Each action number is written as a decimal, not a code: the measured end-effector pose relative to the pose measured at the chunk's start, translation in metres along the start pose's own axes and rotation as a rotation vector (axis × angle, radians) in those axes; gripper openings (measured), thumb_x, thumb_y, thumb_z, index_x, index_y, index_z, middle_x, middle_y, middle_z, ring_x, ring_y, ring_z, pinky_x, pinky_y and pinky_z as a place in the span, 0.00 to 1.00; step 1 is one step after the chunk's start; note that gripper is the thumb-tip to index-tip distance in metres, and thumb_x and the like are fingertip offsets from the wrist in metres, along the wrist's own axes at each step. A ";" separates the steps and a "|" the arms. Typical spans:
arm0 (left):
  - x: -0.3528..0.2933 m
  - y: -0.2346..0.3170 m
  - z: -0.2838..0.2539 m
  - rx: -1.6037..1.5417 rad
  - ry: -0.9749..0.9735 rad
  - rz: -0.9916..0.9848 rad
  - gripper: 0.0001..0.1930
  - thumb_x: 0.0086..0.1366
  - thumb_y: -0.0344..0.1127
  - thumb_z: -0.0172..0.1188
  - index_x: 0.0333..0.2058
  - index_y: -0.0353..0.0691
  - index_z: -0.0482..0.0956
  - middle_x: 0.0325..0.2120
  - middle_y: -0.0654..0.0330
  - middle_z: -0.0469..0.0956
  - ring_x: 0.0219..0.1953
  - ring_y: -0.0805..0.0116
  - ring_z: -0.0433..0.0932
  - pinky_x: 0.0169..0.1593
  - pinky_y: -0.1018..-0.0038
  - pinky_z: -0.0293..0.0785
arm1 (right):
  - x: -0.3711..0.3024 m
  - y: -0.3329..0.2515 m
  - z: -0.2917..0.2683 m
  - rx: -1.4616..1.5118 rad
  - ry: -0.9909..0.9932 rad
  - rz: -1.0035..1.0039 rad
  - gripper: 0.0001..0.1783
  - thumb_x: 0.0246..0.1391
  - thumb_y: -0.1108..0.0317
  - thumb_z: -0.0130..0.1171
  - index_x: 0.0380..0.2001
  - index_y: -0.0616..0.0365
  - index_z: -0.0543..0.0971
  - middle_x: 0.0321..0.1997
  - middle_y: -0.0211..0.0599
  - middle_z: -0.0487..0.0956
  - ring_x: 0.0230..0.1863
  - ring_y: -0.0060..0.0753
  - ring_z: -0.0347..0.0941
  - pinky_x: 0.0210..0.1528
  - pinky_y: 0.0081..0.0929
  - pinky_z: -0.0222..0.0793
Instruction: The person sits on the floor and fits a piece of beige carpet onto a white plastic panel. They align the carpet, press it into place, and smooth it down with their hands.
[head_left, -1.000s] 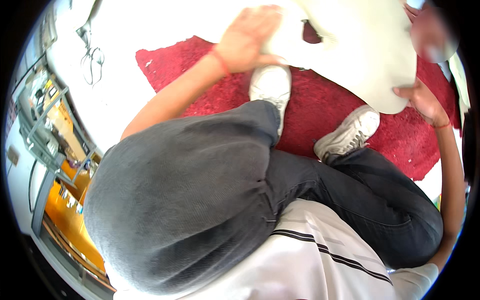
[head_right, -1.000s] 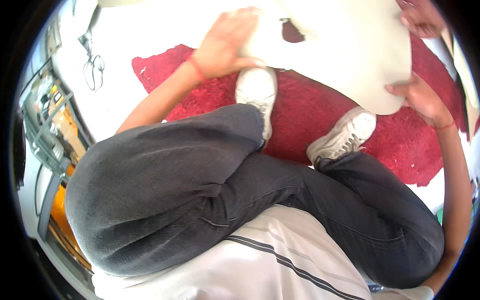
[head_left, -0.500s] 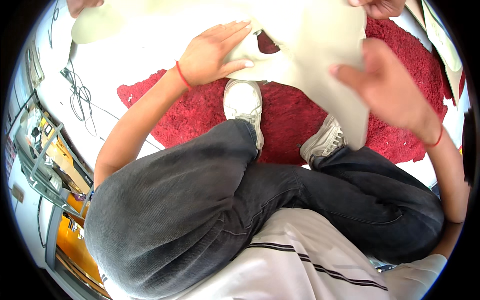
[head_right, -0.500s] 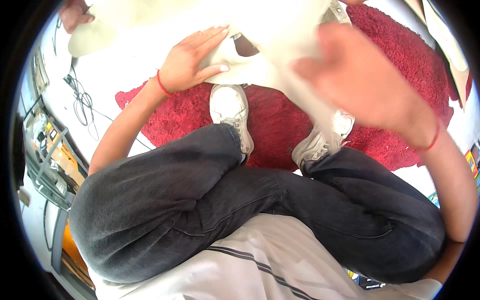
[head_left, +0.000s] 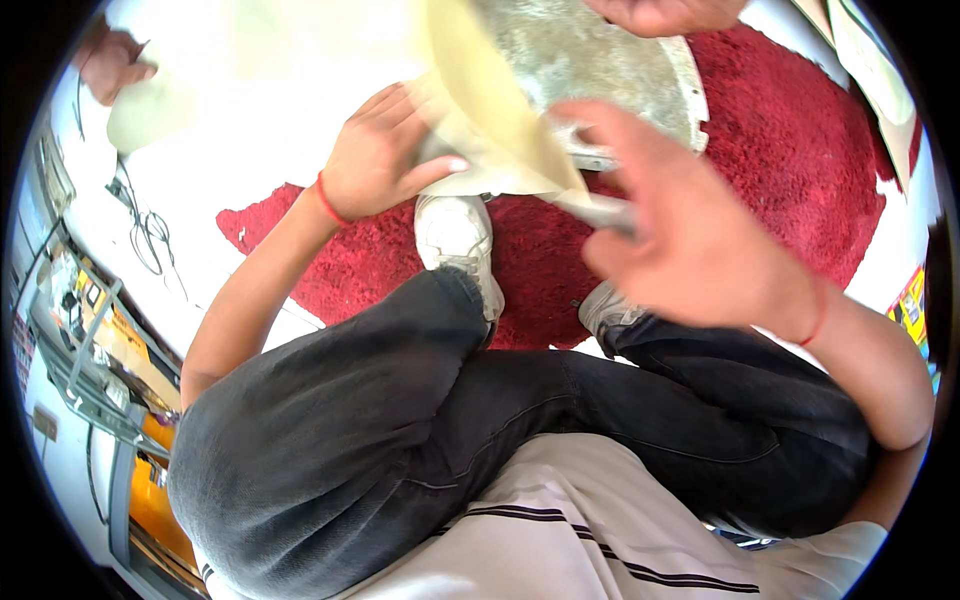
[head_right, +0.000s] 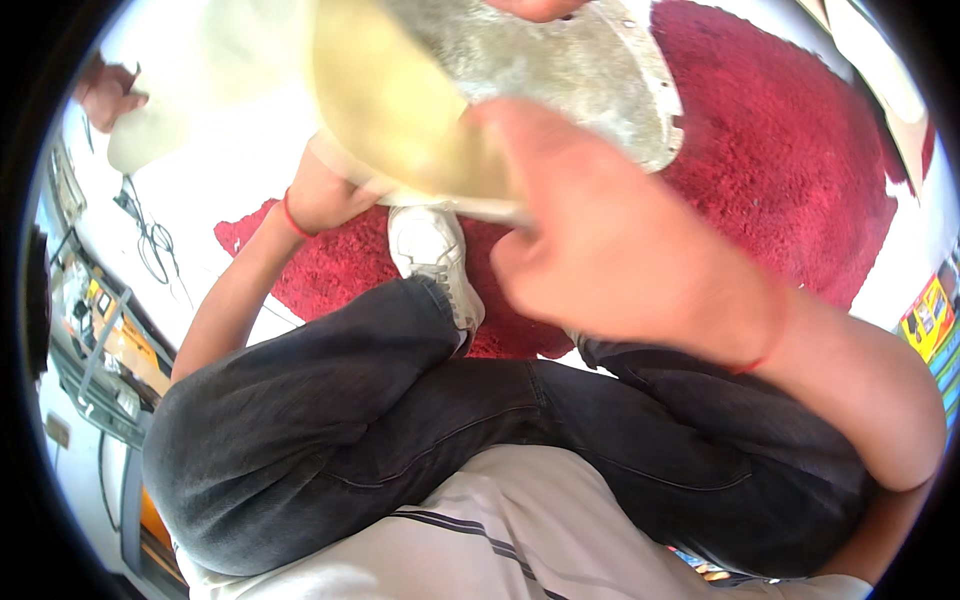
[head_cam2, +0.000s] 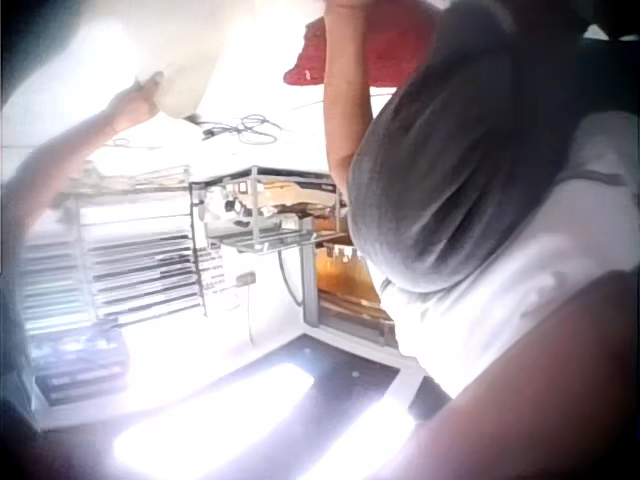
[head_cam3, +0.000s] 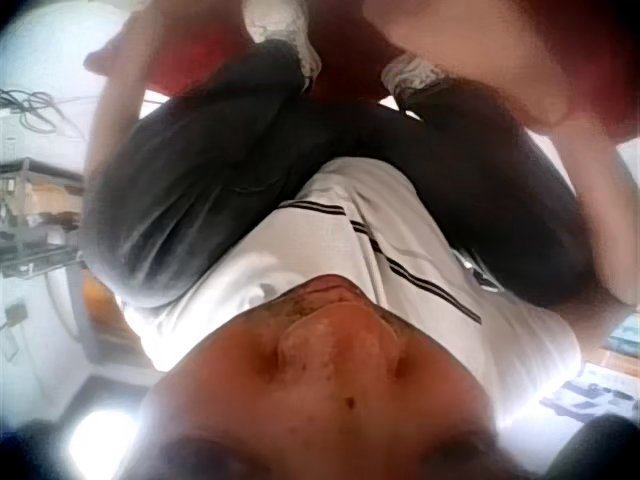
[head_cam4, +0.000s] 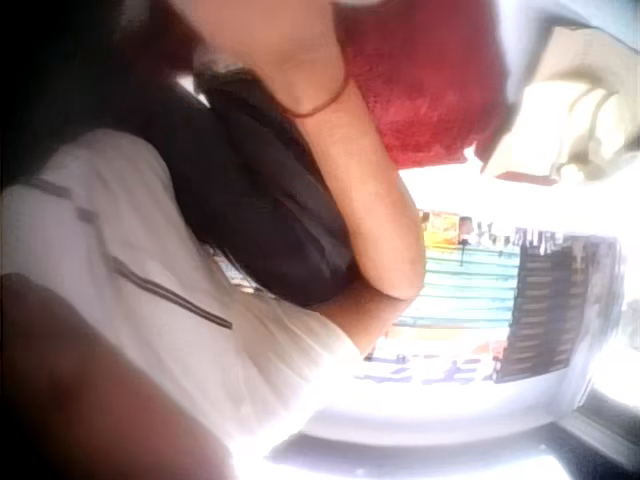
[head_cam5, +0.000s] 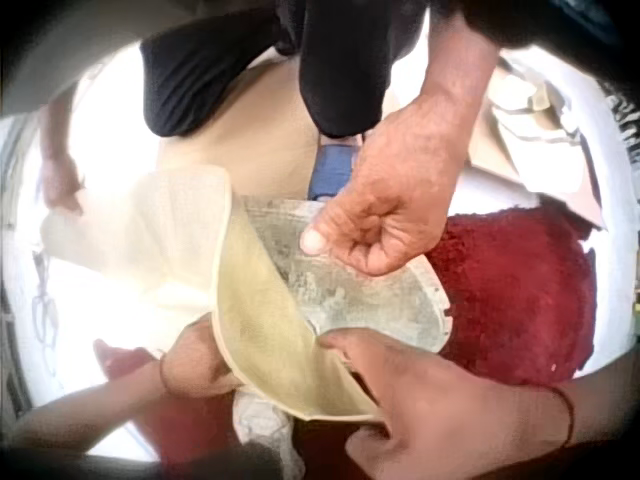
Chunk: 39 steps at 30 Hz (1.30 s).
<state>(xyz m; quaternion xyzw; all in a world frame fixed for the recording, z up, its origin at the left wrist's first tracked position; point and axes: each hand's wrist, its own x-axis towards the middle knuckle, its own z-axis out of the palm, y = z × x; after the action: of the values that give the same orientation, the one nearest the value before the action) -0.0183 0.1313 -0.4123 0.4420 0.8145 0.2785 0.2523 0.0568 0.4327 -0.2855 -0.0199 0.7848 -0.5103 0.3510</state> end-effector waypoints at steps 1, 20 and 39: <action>0.006 0.005 0.000 0.122 0.081 0.065 0.34 0.64 0.52 0.69 0.62 0.37 0.75 0.62 0.49 0.76 0.62 0.50 0.76 0.66 0.59 0.72 | 0.006 0.002 -0.011 0.128 -0.043 0.093 0.44 0.48 0.76 0.62 0.71 0.59 0.60 0.63 0.46 0.74 0.60 0.44 0.75 0.59 0.34 0.73; -0.003 -0.016 0.009 -0.004 0.158 -0.027 0.36 0.61 0.48 0.71 0.64 0.36 0.73 0.67 0.49 0.71 0.67 0.50 0.71 0.69 0.61 0.68 | 0.076 -0.018 -0.006 0.450 -0.019 0.276 0.31 0.45 0.57 0.74 0.48 0.70 0.83 0.42 0.43 0.87 0.45 0.33 0.85 0.52 0.29 0.77; -0.004 -0.007 0.017 0.035 0.252 -0.073 0.35 0.60 0.48 0.72 0.61 0.33 0.75 0.62 0.48 0.75 0.65 0.49 0.73 0.67 0.60 0.70 | 0.092 0.040 0.028 0.610 0.438 0.361 0.31 0.50 0.65 0.75 0.53 0.74 0.77 0.49 0.46 0.83 0.48 0.34 0.81 0.51 0.31 0.77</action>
<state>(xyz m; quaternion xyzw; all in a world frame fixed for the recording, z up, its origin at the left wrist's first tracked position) -0.0090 0.1283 -0.4291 0.3781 0.8599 0.3083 0.1504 0.0167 0.3940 -0.3729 0.3321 0.6446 -0.6418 0.2496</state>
